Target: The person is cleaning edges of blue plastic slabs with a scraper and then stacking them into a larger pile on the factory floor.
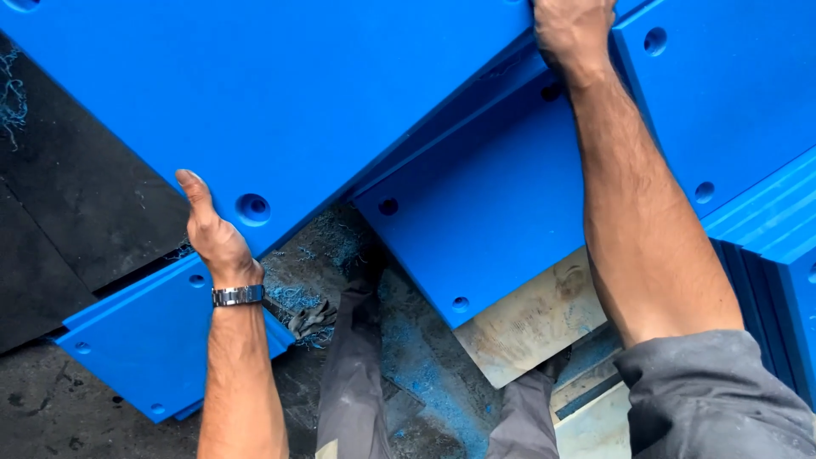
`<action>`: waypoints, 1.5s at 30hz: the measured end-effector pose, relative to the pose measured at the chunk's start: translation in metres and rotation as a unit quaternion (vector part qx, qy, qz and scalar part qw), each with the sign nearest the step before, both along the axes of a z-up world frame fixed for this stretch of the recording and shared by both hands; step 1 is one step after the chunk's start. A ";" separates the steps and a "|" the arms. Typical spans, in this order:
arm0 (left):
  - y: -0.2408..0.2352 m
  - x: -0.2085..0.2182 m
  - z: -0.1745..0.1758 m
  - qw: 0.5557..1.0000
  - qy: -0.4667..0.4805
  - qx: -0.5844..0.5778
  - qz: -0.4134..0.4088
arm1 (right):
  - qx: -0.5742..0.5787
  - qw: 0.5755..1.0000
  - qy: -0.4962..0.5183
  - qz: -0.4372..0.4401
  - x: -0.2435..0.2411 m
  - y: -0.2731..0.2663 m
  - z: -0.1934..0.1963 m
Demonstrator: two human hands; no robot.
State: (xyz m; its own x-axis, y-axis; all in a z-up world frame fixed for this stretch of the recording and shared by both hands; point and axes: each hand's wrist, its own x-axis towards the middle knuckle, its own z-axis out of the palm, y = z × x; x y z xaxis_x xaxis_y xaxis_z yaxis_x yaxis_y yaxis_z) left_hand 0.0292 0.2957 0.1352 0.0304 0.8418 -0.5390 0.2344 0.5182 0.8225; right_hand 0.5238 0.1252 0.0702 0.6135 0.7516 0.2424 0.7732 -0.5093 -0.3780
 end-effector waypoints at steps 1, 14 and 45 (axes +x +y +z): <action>-0.004 -0.009 -0.007 1.000 -0.016 0.021 -0.018 | -0.015 1.000 -0.024 0.003 -0.011 -0.002 0.018; -0.165 -0.097 0.037 0.973 -0.093 -0.182 0.110 | -0.198 0.893 0.392 -0.102 -0.140 -0.159 0.119; -0.353 -0.055 -0.071 0.949 -0.023 -0.314 -0.008 | 0.001 0.760 0.515 -0.396 -0.167 -0.429 0.031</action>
State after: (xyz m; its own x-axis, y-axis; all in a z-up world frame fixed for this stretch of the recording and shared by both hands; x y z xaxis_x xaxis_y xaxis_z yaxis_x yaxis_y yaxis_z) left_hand -0.0254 -0.0574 0.0640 0.0765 0.3536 -0.9323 0.2167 0.9068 0.3617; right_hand 0.3568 -0.3041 0.1017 0.7382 0.0477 -0.6729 -0.4825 -0.6597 -0.5761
